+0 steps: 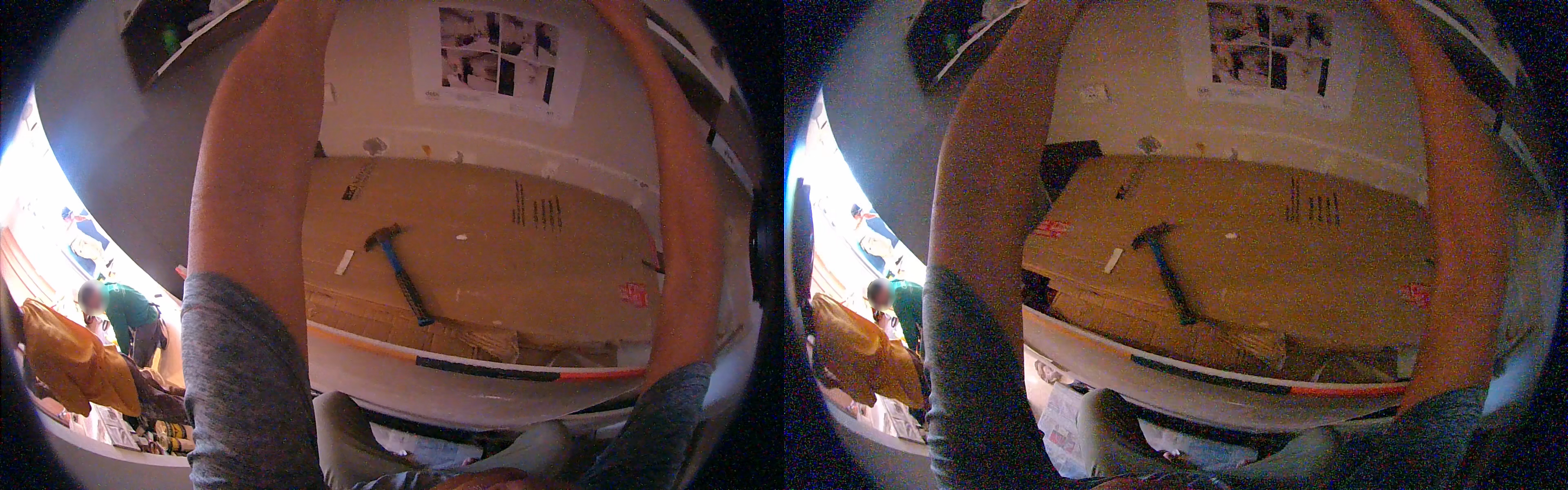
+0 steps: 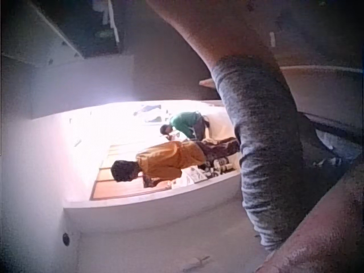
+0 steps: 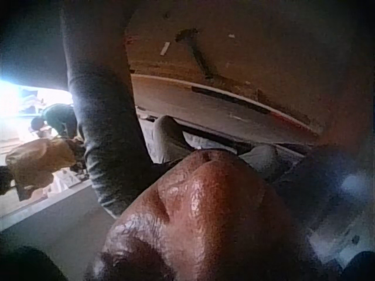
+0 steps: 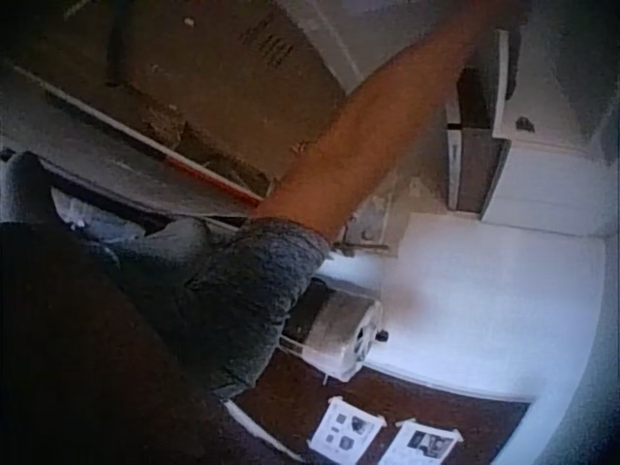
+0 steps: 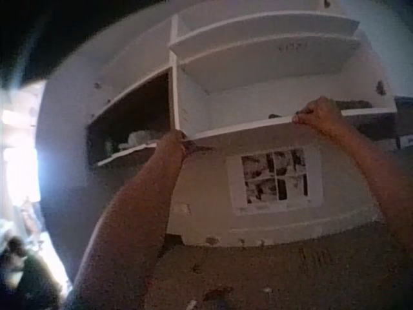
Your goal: The person installs a white wooden trim piece into a wall-mounted cabinet frame using a hammer and nails. They position the trim, secure it with several hammer strikes, and then place a white panel into the cabinet opening.
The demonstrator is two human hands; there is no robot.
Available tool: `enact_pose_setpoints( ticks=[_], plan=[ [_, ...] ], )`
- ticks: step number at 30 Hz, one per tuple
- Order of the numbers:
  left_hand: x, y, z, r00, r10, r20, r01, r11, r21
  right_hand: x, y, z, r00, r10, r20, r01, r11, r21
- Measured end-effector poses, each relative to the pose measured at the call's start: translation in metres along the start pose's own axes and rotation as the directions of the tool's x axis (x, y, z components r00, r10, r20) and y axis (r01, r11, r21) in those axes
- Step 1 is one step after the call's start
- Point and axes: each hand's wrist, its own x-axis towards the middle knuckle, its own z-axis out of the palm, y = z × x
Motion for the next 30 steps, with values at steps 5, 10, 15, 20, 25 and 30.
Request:
enact_pose_setpoints(
  ticks=[5,10,15,20,25,30],
  plan=[
    [0.035,0.038,-0.058,0.667,0.320,0.672,-0.697,-0.050,0.716,-0.002,-0.002,0.008,1.000,-0.021,0.002,0.021,0.999,0.034],
    [-0.115,0.019,-0.028,0.952,0.282,0.123,-0.239,0.428,0.871,0.004,0.017,0.012,1.000,0.013,-0.002,-0.013,0.998,-0.065],
    [-0.130,-0.011,-0.037,0.397,0.560,0.727,-0.621,-0.420,0.662,0.009,0.015,0.004,0.996,-0.074,-0.049,0.074,0.997,0.011],
    [-0.138,-0.024,-0.036,0.418,0.452,0.788,-0.574,-0.541,0.615,-0.003,0.005,0.009,1.000,-0.009,-0.018,0.009,1.000,0.001],
    [-0.148,-0.011,-0.029,0.602,0.294,0.743,-0.570,-0.494,0.657,0.002,0.009,0.008,0.999,0.033,0.014,-0.034,0.999,0.030],
    [-0.123,-0.009,-0.054,0.543,0.243,0.804,-0.611,-0.542,0.577,0.000,0.001,0.004,0.998,0.051,0.039,-0.054,0.996,0.067]
  ],
)
